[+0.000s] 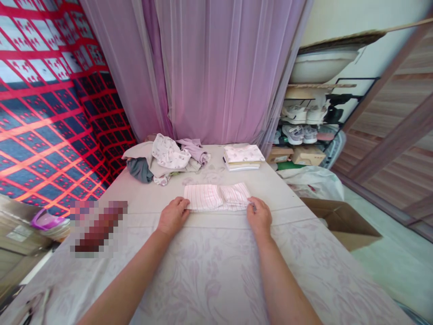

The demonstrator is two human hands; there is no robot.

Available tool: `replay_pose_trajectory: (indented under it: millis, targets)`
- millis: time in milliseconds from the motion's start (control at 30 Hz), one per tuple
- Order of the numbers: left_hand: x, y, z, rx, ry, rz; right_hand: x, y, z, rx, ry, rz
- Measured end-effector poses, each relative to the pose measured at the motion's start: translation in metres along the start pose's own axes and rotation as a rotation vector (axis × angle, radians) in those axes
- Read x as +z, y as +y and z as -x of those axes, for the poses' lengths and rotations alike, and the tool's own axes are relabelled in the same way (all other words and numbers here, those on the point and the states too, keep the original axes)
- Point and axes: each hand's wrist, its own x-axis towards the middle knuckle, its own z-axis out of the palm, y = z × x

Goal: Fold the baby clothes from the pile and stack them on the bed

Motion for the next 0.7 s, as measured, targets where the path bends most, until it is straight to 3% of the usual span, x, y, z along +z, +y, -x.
replay_pose_trajectory:
  millis: [367,500,633,700]
  targets:
    - [-0.012,0.013,-0.004,-0.068,-0.141,-0.2,-0.005,-0.008,-0.001,-0.021,-0.01,0.038]
    - [-0.024,0.011,-0.013,-0.061,-0.197,-0.135,-0.012,-0.038,0.002,-0.148,-0.077,0.099]
    - [-0.038,-0.013,-0.042,-0.055,-0.322,0.049,-0.004,-0.075,0.012,-0.251,-0.276,0.158]
    - [-0.038,-0.025,-0.062,-0.032,-0.293,0.047,0.003,-0.087,0.016,-0.24,-0.348,0.223]
